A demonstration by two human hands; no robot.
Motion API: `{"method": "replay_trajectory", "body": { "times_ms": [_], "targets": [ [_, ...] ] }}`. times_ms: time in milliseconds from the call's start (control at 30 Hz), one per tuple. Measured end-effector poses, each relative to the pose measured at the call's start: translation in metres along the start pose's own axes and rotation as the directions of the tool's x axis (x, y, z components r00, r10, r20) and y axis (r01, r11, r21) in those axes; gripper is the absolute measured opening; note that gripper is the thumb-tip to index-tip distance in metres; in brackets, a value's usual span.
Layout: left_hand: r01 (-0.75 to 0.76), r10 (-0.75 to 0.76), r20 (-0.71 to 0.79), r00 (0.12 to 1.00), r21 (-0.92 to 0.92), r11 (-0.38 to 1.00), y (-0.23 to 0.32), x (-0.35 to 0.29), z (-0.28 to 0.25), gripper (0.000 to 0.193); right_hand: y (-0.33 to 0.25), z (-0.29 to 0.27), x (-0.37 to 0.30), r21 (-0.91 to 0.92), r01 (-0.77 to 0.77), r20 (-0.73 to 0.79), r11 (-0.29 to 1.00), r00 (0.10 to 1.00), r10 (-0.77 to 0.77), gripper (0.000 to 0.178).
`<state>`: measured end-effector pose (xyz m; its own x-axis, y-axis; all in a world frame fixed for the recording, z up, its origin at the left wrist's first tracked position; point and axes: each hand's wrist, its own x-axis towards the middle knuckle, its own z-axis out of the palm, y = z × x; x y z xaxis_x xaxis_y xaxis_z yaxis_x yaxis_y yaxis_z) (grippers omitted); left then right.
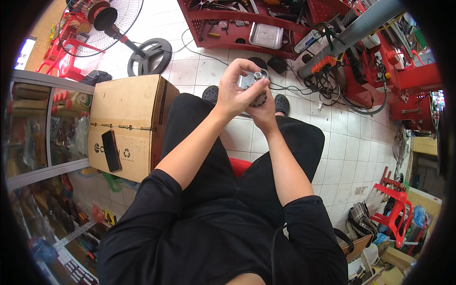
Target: The person sits on a stool and assembles a mechanical component by hand. They insert a bolt into a gear-like part, tighten it, and then attach a cylindrical metal housing to the assembly.
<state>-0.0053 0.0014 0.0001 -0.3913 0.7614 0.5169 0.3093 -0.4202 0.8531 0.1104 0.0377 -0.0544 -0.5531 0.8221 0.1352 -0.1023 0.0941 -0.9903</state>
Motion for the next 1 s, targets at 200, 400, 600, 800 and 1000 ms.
{"method": "replay_trajectory", "body": {
  "times_ms": [200,400,600,800,1000],
  "targets": [
    [-0.018,0.021,0.061,0.998,-0.047,0.999,0.009,0.001,0.001,0.032,0.005,-0.003,0.000,0.037,-0.005,0.008,0.999,1.000,0.005,0.043],
    [-0.005,0.009,0.064,0.998,-0.055,0.998,-0.002,0.000,-0.004,0.034,0.002,0.000,0.001,0.029,0.000,0.005,1.000,1.000,0.000,0.043],
    [0.011,-0.012,-0.010,1.000,-0.152,0.988,0.005,-0.002,0.002,0.026,0.000,0.001,0.000,0.014,-0.003,-0.012,1.000,1.000,0.003,0.042],
    [0.004,0.001,0.026,1.000,-0.159,0.987,0.006,0.002,0.000,0.026,0.010,-0.005,0.001,0.005,0.004,-0.017,1.000,1.000,-0.004,0.042],
    [-0.015,0.013,0.064,0.998,0.017,1.000,-0.005,-0.002,-0.002,0.036,0.008,-0.002,0.001,0.066,0.009,-0.010,0.998,1.000,-0.008,0.042]
  ]
}}
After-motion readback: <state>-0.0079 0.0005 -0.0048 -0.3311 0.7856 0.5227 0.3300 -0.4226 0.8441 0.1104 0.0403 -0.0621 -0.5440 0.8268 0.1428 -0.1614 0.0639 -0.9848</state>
